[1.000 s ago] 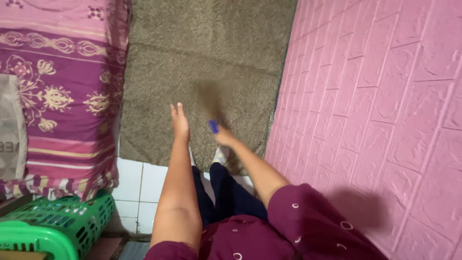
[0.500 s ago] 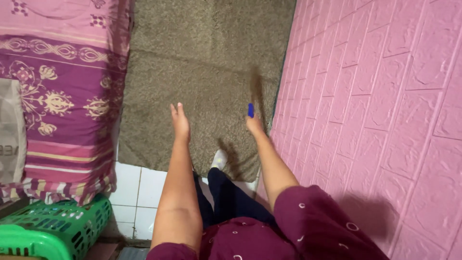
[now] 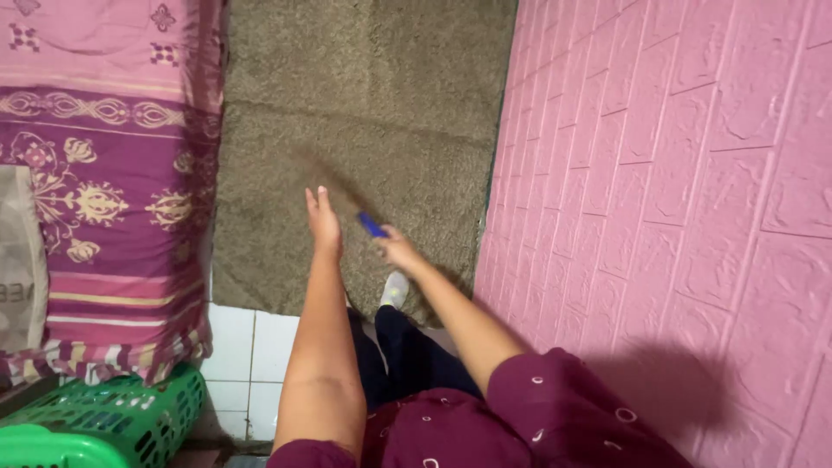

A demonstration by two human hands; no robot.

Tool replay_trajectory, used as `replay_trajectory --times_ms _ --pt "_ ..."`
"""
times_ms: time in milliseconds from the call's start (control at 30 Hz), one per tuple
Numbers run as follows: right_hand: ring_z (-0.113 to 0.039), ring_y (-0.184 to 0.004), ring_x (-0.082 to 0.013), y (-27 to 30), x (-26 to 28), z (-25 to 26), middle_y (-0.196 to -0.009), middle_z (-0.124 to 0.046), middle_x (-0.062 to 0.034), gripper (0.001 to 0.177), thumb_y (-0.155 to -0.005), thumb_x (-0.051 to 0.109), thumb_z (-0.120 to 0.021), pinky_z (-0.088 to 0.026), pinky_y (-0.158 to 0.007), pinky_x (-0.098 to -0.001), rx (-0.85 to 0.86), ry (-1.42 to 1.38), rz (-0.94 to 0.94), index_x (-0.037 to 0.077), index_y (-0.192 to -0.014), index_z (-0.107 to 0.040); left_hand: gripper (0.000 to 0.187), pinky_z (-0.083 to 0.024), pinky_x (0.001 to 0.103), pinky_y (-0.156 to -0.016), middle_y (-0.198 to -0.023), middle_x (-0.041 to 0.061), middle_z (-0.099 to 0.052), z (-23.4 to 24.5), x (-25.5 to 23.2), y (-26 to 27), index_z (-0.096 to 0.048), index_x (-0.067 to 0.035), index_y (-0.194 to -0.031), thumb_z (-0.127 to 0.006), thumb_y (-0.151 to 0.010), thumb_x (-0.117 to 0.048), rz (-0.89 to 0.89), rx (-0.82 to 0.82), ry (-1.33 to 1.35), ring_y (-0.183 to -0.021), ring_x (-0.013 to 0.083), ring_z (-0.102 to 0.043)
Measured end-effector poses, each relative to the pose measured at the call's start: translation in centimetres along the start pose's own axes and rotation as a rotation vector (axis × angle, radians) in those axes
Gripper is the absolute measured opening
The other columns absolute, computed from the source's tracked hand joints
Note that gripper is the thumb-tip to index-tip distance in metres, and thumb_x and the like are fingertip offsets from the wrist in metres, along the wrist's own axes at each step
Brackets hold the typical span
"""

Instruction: The person is seen cleaning the room by sweeping the bed and floor with a broom.

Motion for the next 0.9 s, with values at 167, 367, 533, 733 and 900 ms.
replay_trajectory --times_ms 167,367,533,733,900 --pt "-0.067 -0.073 -0.0256 -3.1 1.7 15.2 -0.083 -0.071 -0.0134 0.036 -0.091 0.034 -0.071 -0.053 -0.062 -0.0414 -0.559 0.712 0.162 0.007 -0.115 -0.070 0.080 -0.029 0.040 -0.121 -0.163 0.020 -0.036 -0.1 0.3 -0.5 -0.026 -0.007 -0.161 -0.049 -0.101 -0.053 0.023 0.009 0.012 -0.150 0.0323 -0.037" --pt "-0.072 -0.068 -0.0286 -4.2 3.4 12.7 -0.080 -0.072 -0.0118 0.033 -0.095 0.036 -0.061 -0.058 -0.059 -0.0463 -0.556 0.494 -0.239 0.004 -0.096 -0.069 0.079 -0.026 0.040 -0.122 -0.165 0.020 -0.033 0.7 -0.6 -2.4 -0.025 -0.006 -0.161 -0.047 -0.102 -0.054 0.034 0.043 -0.076 -0.152 0.0322 -0.033" --pt "-0.050 -0.049 -0.0182 -9.1 0.2 -1.1 -0.064 -0.056 -0.0054 0.053 -0.090 0.023 -0.062 -0.039 -0.043 -0.0371 -0.083 0.379 -0.126 0.019 -0.140 -0.048 0.081 -0.025 0.040 -0.121 -0.165 0.019 -0.030 0.2 -2.3 -6.4 -0.023 -0.007 -0.162 -0.048 -0.100 -0.053 0.070 0.069 -0.040 -0.151 0.0323 -0.032" --pt "-0.048 -0.052 -0.0145 -8.6 7.1 -4.5 -0.077 -0.062 -0.0054 0.057 -0.093 0.019 -0.067 -0.037 -0.043 -0.0313 0.028 0.131 -0.056 0.014 -0.146 -0.047 0.079 -0.030 0.040 -0.121 -0.165 0.019 -0.034 1.7 -5.0 -10.3 -0.027 -0.007 -0.161 -0.048 -0.101 -0.054 0.021 0.078 -0.079 -0.150 0.0328 -0.037" --pt "-0.069 -0.095 -0.0311 -12.7 6.6 9.9 -0.109 -0.074 -0.0207 0.045 -0.096 0.031 -0.070 -0.055 -0.082 -0.0455 -0.713 0.693 0.241 0.005 -0.132 -0.061 0.077 -0.028 0.039 -0.120 -0.163 0.018 -0.035 2.2 -8.1 -10.9 -0.027 -0.008 -0.161 -0.046 -0.100 -0.052 0.088 0.074 -0.130 -0.150 0.0318 -0.035"
Point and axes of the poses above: each hand's wrist, its own y-axis away from the middle knuckle, its own z-axis out of the back of the hand, x = y × z, the point moved 2 cm from there along -y, towards the middle knuckle
